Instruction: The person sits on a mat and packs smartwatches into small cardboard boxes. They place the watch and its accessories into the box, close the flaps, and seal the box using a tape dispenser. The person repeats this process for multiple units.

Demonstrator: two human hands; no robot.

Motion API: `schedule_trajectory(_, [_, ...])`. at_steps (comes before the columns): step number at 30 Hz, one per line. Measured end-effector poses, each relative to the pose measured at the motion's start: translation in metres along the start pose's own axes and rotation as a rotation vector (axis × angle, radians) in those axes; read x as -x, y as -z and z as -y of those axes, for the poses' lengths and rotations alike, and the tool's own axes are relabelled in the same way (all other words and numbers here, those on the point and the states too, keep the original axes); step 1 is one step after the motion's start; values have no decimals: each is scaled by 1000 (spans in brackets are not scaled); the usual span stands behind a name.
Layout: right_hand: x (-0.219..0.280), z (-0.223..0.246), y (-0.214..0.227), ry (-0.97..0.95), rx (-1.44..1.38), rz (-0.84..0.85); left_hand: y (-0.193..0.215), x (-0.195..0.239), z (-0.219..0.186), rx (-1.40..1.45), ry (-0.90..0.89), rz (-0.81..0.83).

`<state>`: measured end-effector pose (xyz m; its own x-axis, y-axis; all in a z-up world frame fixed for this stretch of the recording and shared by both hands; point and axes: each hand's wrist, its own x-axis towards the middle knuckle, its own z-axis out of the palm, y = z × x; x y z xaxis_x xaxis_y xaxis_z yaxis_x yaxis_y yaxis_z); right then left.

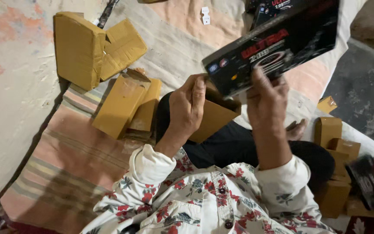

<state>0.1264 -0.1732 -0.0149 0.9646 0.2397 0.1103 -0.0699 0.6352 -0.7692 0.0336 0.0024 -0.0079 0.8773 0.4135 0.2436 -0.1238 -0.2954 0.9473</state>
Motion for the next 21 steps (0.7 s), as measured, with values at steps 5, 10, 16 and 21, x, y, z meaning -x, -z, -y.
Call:
schedule_trajectory(5, [24, -2, 6, 3, 148, -1, -1, 3, 5, 21, -32, -39])
schedule_trajectory(10, [39, 6, 11, -79, 530, 224, 0, 3, 6, 52, -25, 33])
schedule_trajectory(16, [33, -2, -26, 188, 384, 219, 2, 7, 11, 117, -43, -56])
schedule_trajectory(21, [22, -16, -61, 546, 537, 233, 10, 6, 19, 197, -10, -121])
